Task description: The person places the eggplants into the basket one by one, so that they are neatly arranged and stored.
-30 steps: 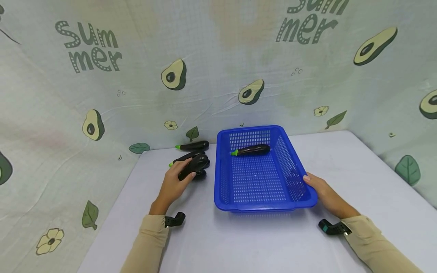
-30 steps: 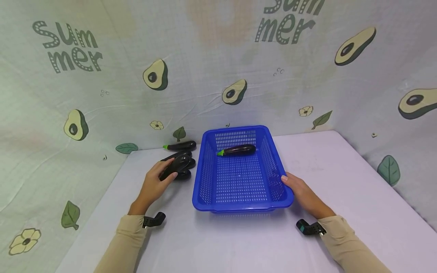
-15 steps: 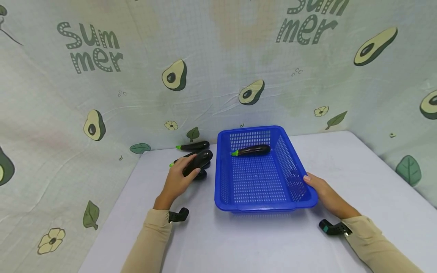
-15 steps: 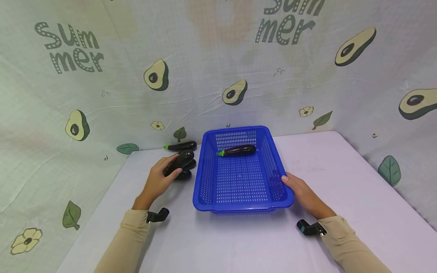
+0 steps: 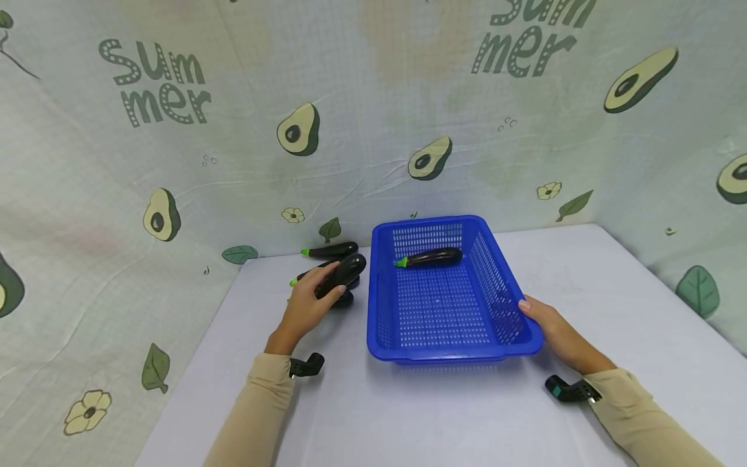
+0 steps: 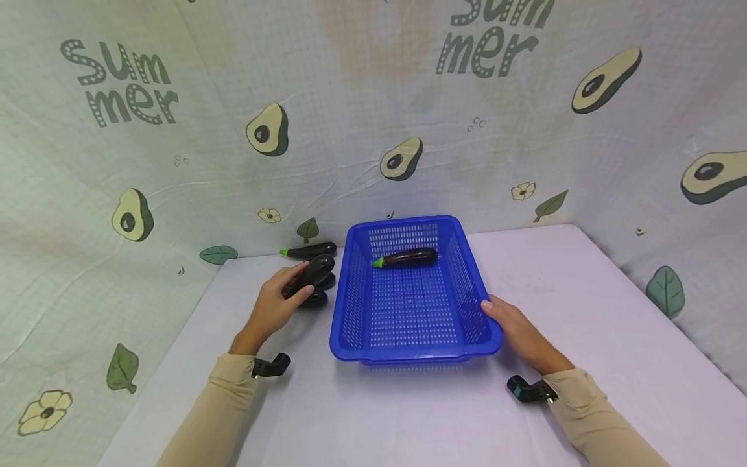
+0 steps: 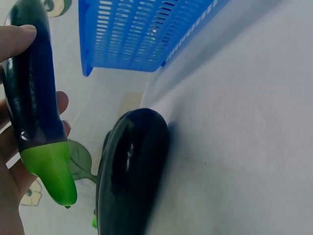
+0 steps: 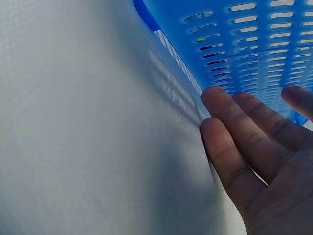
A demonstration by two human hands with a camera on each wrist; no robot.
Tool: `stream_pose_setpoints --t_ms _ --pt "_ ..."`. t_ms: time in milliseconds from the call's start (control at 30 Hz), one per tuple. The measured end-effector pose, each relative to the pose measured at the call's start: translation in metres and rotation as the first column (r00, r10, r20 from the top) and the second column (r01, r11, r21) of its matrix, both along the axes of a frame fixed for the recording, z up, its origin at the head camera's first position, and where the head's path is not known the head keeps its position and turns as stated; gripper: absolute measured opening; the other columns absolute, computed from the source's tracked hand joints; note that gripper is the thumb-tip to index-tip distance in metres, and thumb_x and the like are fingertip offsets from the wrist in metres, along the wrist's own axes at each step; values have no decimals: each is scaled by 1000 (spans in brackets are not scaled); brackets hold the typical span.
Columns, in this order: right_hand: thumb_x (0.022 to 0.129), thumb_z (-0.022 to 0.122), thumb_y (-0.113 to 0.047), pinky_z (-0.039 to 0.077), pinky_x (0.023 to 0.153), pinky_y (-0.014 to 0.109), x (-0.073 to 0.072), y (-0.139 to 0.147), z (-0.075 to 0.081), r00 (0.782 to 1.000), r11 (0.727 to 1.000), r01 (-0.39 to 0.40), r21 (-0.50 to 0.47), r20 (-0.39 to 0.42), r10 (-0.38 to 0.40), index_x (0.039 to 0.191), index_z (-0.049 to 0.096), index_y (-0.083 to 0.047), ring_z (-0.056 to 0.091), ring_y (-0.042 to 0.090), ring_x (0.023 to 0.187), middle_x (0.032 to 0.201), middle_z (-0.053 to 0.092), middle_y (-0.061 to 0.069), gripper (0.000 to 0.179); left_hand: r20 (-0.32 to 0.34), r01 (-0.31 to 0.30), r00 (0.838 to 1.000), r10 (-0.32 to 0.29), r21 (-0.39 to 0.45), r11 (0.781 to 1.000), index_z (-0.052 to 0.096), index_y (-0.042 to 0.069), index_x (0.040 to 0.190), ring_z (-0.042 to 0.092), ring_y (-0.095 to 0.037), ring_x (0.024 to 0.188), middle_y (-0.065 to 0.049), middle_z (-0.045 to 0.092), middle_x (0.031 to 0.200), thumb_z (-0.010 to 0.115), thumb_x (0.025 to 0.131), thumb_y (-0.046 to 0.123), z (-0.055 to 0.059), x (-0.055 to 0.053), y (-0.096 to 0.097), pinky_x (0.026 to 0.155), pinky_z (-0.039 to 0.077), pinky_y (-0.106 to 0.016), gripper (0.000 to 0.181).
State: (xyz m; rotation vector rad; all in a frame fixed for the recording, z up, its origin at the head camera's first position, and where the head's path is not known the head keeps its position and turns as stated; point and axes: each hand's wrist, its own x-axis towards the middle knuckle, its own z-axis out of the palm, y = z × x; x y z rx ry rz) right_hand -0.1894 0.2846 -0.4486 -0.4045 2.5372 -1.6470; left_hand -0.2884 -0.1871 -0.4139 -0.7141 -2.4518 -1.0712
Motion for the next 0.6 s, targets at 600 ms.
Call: stream_pose_setpoints --t_ms 600 --pt "110 23 -44 17 107 73 0 -1 -1 1000 1000 5 -10 -2 -5 155 21 8 29 51 140 148 41 32 69 49 37 998 -37 6 999 57 20 144 59 -19 103 -3 63 122 70 94 41 12 -9 24 87 53 -43 55"
